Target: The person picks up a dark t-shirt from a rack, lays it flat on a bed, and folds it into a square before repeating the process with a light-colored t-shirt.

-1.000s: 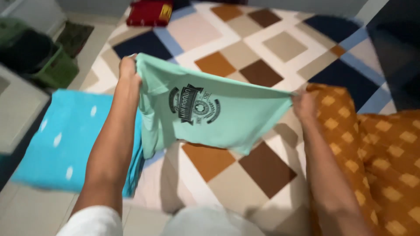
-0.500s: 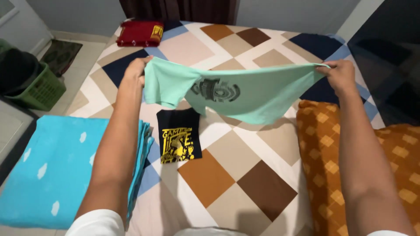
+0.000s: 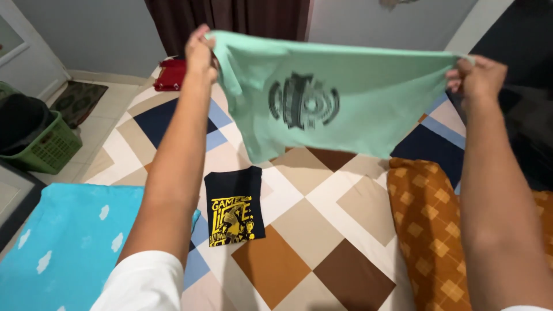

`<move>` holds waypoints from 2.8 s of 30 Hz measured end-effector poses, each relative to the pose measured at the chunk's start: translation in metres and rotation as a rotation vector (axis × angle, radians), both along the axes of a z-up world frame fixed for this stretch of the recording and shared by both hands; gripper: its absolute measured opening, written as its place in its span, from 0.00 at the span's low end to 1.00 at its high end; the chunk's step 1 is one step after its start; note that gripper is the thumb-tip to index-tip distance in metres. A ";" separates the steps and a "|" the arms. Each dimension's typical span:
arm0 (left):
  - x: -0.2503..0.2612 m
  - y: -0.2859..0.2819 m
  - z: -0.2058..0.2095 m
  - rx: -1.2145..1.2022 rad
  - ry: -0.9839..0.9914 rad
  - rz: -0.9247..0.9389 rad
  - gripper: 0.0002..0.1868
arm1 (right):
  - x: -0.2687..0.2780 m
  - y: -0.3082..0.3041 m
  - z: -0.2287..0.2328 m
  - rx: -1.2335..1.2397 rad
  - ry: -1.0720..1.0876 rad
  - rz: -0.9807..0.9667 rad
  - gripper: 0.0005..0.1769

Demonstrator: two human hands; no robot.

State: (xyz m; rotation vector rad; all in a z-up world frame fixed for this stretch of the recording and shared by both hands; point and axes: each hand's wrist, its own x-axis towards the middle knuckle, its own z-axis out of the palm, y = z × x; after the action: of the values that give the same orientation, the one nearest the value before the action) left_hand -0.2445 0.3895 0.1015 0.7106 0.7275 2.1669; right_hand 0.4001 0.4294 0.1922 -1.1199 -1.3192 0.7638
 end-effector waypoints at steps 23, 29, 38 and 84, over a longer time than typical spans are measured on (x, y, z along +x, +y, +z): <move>0.145 -0.423 -0.451 -0.939 -0.048 0.273 0.37 | 0.114 -0.302 -0.467 -0.924 0.095 -0.058 0.07; 0.187 -0.533 -0.492 -1.193 -0.236 -0.350 0.17 | 0.155 -0.389 -0.516 -0.900 0.225 0.081 0.12; 0.197 -0.558 -0.541 -1.205 0.107 0.158 0.10 | 0.136 -0.379 -0.590 -1.140 -0.083 -0.048 0.41; 0.168 -0.405 -0.584 -1.398 0.027 0.193 0.32 | 0.137 -0.239 -0.632 -0.940 -0.255 0.061 0.20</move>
State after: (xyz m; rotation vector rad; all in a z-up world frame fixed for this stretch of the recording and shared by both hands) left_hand -0.0768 -0.0156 -0.4827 -0.1003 2.0089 1.2495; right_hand 0.5374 0.1906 -0.4394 -1.9676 -1.2093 1.3901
